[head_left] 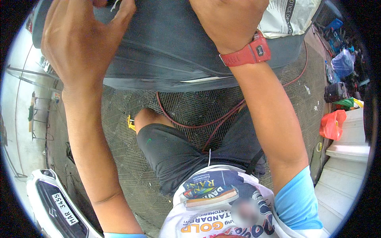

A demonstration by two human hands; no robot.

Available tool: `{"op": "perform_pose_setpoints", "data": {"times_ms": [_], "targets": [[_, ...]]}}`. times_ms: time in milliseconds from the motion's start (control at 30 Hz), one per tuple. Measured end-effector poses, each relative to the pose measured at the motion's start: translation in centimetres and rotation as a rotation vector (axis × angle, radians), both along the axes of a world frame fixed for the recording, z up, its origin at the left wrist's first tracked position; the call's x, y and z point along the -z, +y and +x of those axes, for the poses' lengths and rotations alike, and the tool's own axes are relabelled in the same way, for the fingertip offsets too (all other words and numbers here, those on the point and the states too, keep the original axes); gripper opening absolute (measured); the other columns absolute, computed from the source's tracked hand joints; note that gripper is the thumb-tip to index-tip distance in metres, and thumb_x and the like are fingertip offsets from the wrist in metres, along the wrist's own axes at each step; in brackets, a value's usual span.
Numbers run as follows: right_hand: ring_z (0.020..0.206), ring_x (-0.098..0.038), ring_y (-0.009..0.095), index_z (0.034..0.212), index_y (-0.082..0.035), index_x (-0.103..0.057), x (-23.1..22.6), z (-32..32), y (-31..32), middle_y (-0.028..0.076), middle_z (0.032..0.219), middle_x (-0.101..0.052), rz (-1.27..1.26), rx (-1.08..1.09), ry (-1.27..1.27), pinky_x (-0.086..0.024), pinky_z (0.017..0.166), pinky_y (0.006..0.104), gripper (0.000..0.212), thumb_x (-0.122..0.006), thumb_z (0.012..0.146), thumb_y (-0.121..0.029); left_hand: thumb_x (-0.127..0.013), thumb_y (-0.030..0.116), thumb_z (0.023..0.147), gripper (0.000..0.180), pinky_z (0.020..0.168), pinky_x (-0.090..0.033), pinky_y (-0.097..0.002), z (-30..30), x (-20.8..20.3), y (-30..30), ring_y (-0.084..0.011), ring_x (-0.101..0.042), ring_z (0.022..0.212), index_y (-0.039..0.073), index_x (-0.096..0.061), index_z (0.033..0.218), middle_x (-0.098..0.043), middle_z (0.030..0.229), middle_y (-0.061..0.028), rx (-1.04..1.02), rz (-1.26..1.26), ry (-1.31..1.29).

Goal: The person applies masking tape to a car bumper to secure a newspaper covering a specific area. They use a yellow utility knife to trim the tape and smooth it down with their fingers to ensure a tight seal around the edges of the newspaper.

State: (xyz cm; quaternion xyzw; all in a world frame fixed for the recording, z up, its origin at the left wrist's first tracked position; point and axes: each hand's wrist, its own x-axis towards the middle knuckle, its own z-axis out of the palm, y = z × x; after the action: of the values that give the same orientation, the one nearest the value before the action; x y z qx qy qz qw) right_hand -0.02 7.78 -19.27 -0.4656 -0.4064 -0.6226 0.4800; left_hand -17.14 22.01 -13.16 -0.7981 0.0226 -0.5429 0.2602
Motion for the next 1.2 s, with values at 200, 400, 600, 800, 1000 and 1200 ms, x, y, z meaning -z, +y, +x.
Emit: {"op": "perform_pose_setpoints", "data": {"times_ms": [200,400,600,800,1000,1200], "targets": [[0.082,-0.066,0.036,0.080,-0.007,-0.070,-0.1,-0.2,-0.1,0.012,0.080,-0.069,0.010,0.022,0.013,-0.053,0.073,0.0468,0.016,-0.086,0.079,-0.003,-0.091,-0.002,0.064,0.055,0.086,-0.052,-0.0436,2.3,-0.8,-2.6,-0.0285,-0.065,0.092,0.010,-0.069,0.113,-0.066,0.097,-0.0063,0.074,0.222,-0.079],[0.083,-0.067,0.037,0.085,-0.008,-0.071,0.4,-0.7,-0.4,0.011,0.079,-0.069,0.020,-0.035,0.093,-0.053,0.073,0.0477,0.014,-0.084,0.081,-0.003,-0.089,-0.005,0.067,0.053,0.085,-0.057,-0.0406,4.5,-0.9,-2.2,-0.0273,-0.072,0.094,0.008,-0.071,0.115,-0.073,0.101,-0.0088,0.324,0.130,-0.027],[0.084,-0.067,0.037,0.087,-0.008,-0.070,0.8,-1.4,-1.0,0.012,0.080,-0.069,0.010,-0.110,0.175,-0.053,0.073,0.0485,0.015,-0.083,0.081,-0.002,-0.090,-0.009,0.068,0.053,0.080,-0.062,-0.0348,4.8,-1.0,-0.3,-0.0254,-0.077,0.091,0.002,-0.073,0.117,-0.077,0.103,-0.0125,0.397,0.073,0.051],[0.084,-0.066,0.037,0.084,-0.008,-0.067,0.6,-1.5,-0.9,0.013,0.078,-0.066,-0.054,-0.041,0.253,-0.053,0.073,0.0496,0.015,-0.081,0.081,-0.004,-0.088,-0.010,0.066,0.055,0.081,-0.061,-0.0357,5.0,-0.5,-1.2,-0.0256,-0.075,0.091,0.002,-0.073,0.118,-0.076,0.102,-0.0122,0.360,0.101,-0.012],[0.084,-0.065,0.037,0.083,-0.008,-0.066,0.0,-1.4,0.0,0.014,0.078,-0.064,-0.014,0.018,0.238,-0.052,0.074,0.0502,0.016,-0.081,0.081,-0.005,-0.088,-0.009,0.064,0.058,0.082,-0.059,-0.0379,5.0,-0.7,-1.9,-0.0265,-0.072,0.089,0.004,-0.072,0.119,-0.072,0.099,-0.0106,0.305,0.153,-0.029],[0.084,-0.065,0.038,0.083,-0.008,-0.066,0.1,-1.2,0.4,0.013,0.078,-0.065,0.027,-0.014,0.209,-0.052,0.074,0.0500,0.016,-0.082,0.080,-0.005,-0.090,-0.007,0.063,0.060,0.081,-0.057,-0.0393,5.7,-1.0,-2.1,-0.0267,-0.070,0.087,0.006,-0.072,0.119,-0.070,0.095,-0.0094,0.345,0.183,-0.036]]}}
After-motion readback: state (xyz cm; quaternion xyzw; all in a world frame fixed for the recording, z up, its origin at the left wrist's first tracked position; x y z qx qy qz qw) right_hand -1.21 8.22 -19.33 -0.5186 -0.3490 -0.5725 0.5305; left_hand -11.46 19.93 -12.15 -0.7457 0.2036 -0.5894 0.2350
